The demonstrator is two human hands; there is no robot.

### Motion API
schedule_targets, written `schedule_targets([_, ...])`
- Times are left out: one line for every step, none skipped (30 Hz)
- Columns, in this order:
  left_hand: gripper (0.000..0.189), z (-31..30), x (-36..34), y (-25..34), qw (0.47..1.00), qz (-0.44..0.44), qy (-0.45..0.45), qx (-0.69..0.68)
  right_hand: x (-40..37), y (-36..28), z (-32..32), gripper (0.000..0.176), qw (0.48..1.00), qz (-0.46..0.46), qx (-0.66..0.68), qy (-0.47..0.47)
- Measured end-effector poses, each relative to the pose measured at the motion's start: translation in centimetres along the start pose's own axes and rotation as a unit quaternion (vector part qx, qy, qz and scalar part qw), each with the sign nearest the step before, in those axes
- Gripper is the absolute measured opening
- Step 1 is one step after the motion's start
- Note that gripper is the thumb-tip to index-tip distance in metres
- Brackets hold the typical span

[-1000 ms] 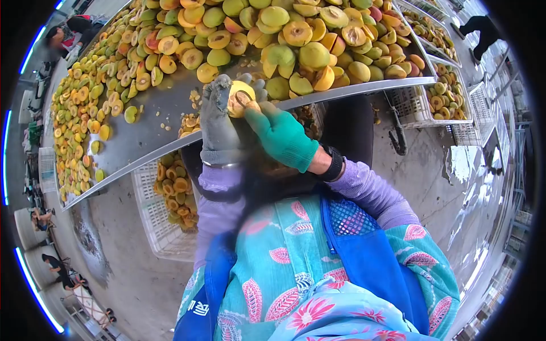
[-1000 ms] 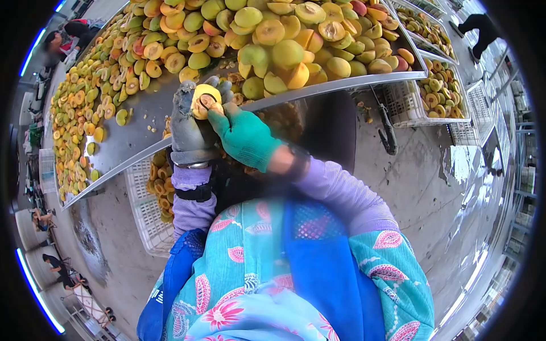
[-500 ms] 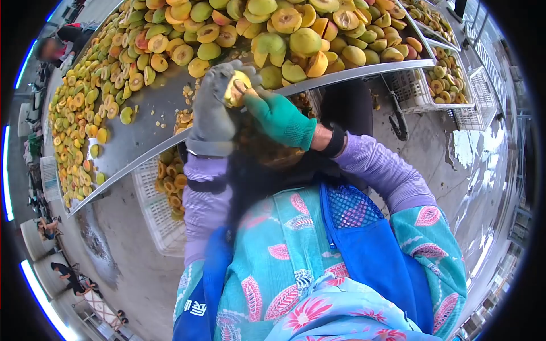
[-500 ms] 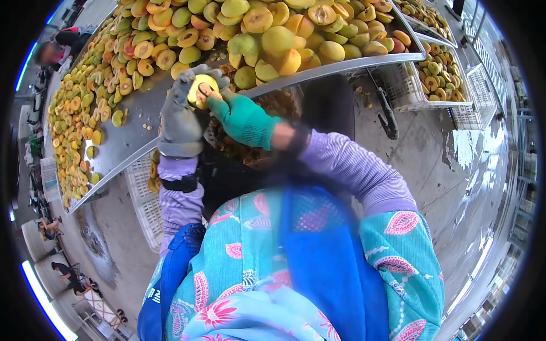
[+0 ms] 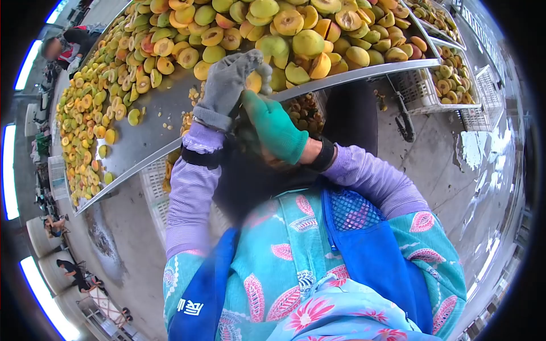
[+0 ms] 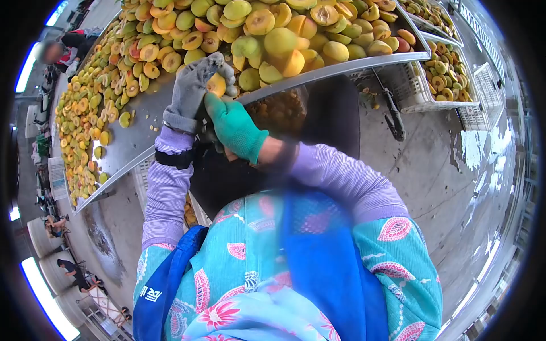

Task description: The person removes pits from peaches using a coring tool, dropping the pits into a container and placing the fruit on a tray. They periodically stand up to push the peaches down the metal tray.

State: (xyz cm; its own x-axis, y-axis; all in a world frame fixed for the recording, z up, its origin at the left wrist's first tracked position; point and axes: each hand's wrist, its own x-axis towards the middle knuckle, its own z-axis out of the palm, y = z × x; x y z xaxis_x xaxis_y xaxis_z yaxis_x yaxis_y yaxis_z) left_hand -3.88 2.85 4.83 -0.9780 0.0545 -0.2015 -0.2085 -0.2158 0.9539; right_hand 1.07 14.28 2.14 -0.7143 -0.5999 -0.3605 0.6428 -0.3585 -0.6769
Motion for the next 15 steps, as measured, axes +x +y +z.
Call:
schedule_targets([0.029,0.2,0.2,0.1,0.999,-0.006,0.013,0.035,0.2,-0.2,-0.3,0.045,1.000,0.018,-0.003,-0.001])
schedule_targets([0.031,0.7,0.2,0.3,0.999,-0.008,0.032,0.019,0.5,-0.6,-0.5,0.045,0.999,0.037,-0.009,-0.004])
schedule_targets([0.033,0.9,0.1,0.3,0.999,-0.013,0.038,0.012,0.6,-0.6,-0.6,0.046,1.000,0.027,-0.006,-0.006])
schedule_targets([0.034,0.9,-0.1,0.2,0.999,-0.018,0.044,0.005,0.8,-0.5,-0.5,0.046,1.000,0.018,-0.002,-0.009])
schedule_targets([0.035,0.8,-0.2,0.1,0.998,-0.023,0.051,-0.002,1.0,-0.3,-0.5,0.047,1.000,0.009,0.001,-0.013])
schedule_targets([0.036,0.0,0.1,0.3,0.990,0.033,-0.021,0.134,1.2,-0.3,-0.9,0.046,0.999,0.023,-0.032,-0.026])
schedule_targets([0.037,-1.1,0.6,0.4,0.956,0.085,-0.095,0.264,1.1,-0.1,-1.5,0.045,0.997,0.040,-0.064,-0.035])
schedule_targets([0.038,-1.7,1.1,0.3,0.898,0.139,-0.164,0.384,0.9,-0.3,-1.6,0.044,0.996,0.069,-0.029,-0.056])
schedule_targets([0.038,-1.7,1.3,0.2,0.915,0.100,-0.163,0.355,0.7,-0.5,-1.7,0.043,0.992,0.100,0.004,-0.075])
schedule_targets([0.039,-1.8,1.5,0.1,0.929,0.059,-0.162,0.328,0.3,-0.9,-1.2,0.042,0.978,0.141,0.111,-0.104])
schedule_targets([0.039,-2.0,1.7,0.2,0.939,0.020,-0.161,0.303,0.2,-1.1,-0.7,0.041,0.951,0.177,0.216,-0.134])
schedule_targets([0.035,-1.9,1.4,-0.3,0.971,0.024,-0.124,0.201,0.1,-1.1,-0.6,0.040,0.933,0.143,0.266,-0.196])
schedule_targets([0.030,-1.6,1.0,-0.6,0.991,0.036,-0.089,0.097,0.1,-1.6,-0.5,0.040,0.922,0.169,0.285,-0.198])
schedule_targets([0.029,-0.9,0.2,-0.9,0.999,-0.003,-0.022,-0.040,0.0,-2.4,-0.5,0.040,0.910,0.196,0.306,-0.199])
schedule_targets([0.028,-0.4,-0.8,-1.3,0.982,-0.044,0.050,-0.179,0.0,-2.6,-0.7,0.039,0.895,0.227,0.329,-0.197])
